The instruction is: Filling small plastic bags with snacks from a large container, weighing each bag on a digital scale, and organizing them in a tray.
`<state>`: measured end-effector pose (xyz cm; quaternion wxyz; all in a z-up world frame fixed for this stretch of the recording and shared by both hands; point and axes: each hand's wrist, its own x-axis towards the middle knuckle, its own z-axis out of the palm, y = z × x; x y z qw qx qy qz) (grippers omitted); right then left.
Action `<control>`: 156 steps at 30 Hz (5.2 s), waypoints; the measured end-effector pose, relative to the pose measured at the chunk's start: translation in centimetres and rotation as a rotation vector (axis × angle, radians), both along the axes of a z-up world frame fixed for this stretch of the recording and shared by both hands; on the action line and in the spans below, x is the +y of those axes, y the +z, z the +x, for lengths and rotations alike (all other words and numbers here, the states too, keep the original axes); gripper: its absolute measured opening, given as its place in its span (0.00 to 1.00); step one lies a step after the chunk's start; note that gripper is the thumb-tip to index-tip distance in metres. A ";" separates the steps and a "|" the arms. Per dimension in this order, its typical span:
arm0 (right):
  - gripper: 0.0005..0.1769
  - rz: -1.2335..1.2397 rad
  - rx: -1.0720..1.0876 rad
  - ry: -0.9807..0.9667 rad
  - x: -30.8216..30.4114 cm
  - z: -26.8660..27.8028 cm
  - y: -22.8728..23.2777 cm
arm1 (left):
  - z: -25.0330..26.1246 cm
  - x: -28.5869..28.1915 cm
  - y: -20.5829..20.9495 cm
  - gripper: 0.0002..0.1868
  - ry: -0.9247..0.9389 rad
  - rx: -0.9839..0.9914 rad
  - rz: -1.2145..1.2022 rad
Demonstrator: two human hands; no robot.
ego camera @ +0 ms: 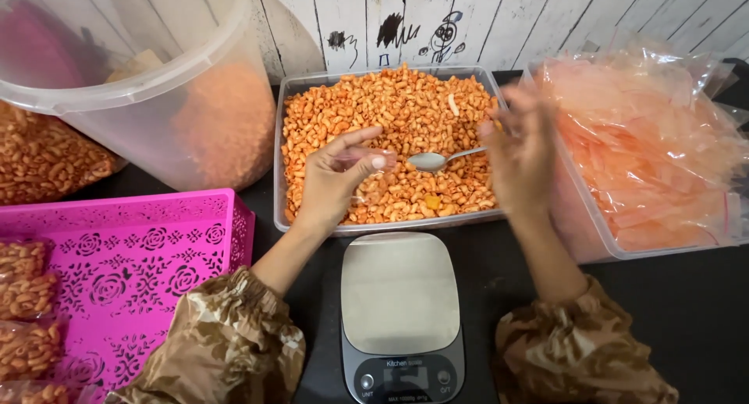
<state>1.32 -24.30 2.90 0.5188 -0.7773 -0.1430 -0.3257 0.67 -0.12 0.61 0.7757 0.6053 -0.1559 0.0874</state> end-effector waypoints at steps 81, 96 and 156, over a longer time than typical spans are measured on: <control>0.21 -0.282 0.204 0.160 1.4 -15.4 -4.7 | -17.2 1.4 0.5 0.18 0.142 -0.200 0.858; 0.16 -0.229 0.174 0.187 1.7 -16.2 -4.5 | -17.4 0.3 -0.2 0.11 0.164 -0.227 0.865; 0.36 -0.583 0.259 1.036 47.0 -12.1 -5.5 | -26.1 36.2 -3.0 0.21 0.925 0.284 1.248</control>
